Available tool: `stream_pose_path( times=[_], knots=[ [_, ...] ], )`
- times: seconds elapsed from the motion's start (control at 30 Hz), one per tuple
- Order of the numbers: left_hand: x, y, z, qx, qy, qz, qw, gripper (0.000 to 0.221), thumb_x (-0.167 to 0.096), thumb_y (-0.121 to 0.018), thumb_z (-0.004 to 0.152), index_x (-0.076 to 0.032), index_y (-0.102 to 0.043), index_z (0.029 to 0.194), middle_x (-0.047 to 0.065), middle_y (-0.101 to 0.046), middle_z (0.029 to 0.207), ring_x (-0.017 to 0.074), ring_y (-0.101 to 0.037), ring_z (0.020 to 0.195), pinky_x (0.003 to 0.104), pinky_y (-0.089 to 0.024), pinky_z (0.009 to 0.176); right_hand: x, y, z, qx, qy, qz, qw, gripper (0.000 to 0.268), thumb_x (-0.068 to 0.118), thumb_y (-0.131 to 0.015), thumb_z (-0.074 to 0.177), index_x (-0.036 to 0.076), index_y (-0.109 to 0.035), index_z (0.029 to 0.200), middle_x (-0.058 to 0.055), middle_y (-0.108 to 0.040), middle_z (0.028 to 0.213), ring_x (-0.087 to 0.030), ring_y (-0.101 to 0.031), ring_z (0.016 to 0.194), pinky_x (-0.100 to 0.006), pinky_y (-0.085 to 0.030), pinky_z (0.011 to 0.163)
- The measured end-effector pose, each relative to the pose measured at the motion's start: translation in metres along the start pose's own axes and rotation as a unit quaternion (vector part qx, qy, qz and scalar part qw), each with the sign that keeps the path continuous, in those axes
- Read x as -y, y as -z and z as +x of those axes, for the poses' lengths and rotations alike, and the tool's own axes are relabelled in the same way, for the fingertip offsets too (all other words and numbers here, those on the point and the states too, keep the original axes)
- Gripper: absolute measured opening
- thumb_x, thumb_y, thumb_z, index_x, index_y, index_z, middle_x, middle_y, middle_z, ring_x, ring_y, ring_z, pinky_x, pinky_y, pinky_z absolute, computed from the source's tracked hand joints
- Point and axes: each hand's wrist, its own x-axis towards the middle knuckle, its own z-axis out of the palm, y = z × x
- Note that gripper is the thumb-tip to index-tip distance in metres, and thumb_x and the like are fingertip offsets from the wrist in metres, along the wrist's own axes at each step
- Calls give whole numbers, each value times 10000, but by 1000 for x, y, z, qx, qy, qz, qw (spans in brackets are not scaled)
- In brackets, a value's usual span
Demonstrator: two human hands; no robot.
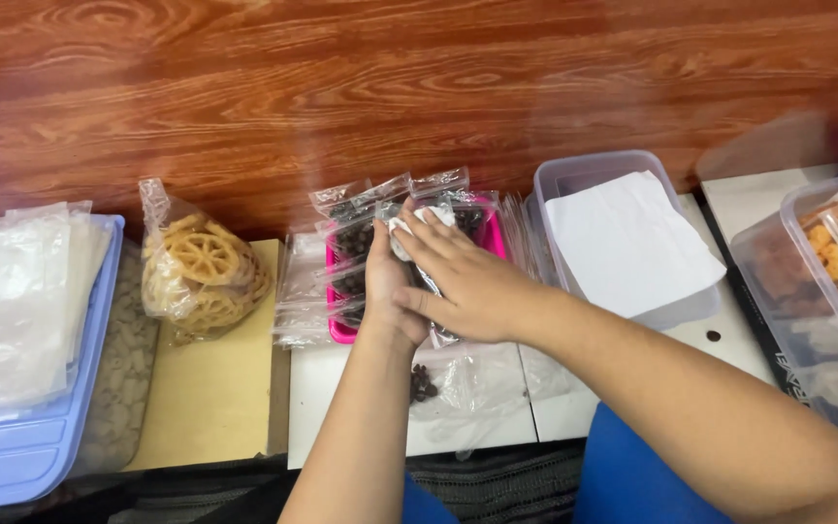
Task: Cleaning individual sealed plastic bags of food items using a cloth before further processing or storage.
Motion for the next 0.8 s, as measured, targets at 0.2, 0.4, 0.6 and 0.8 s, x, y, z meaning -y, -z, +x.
stream_pose_path(
  times=[0.2, 0.4, 0.6, 0.8],
  knots=[
    [-15, 18, -1, -14, -50, 24, 998, 590, -552, -323, 1046, -211, -538, 1477, 185, -644, 1303, 317, -620, 1206, 467, -508, 1059, 23, -15, -16, 44, 4, -8, 999, 864, 625, -405, 1013, 30, -204, 1606, -257, -126, 1671, -466, -99, 1527, -552, -147, 1223],
    [6, 50, 22, 16, 0, 56, 998, 629, -641, -324, 1013, -282, -496, 1500, 156, -575, 1445, 318, -548, 1334, 510, -462, 1098, 1, -16, -9, 3, -24, 42, 999, 812, 573, -400, 1032, 92, -142, 1632, -244, -134, 1672, -448, -114, 1525, -545, -141, 1237],
    [-3, 41, 2, 22, -47, 55, 997, 634, -631, -280, 1024, -270, -528, 1483, 215, -663, 1288, 308, -643, 1189, 473, -525, 1034, 26, -33, -20, 23, 7, -34, 999, 859, 621, -412, 1019, 25, -206, 1602, -268, -126, 1666, -461, -123, 1528, -539, -171, 1225],
    [1, 54, 10, 6, -33, 60, 998, 615, -626, -275, 1034, -280, -550, 1463, 202, -675, 1285, 285, -663, 1160, 449, -537, 1028, 18, -29, -23, 34, 48, -71, 996, 820, 553, -442, 1033, 26, -189, 1609, -277, -156, 1660, -466, -169, 1515, -540, -184, 1229]
  ],
)
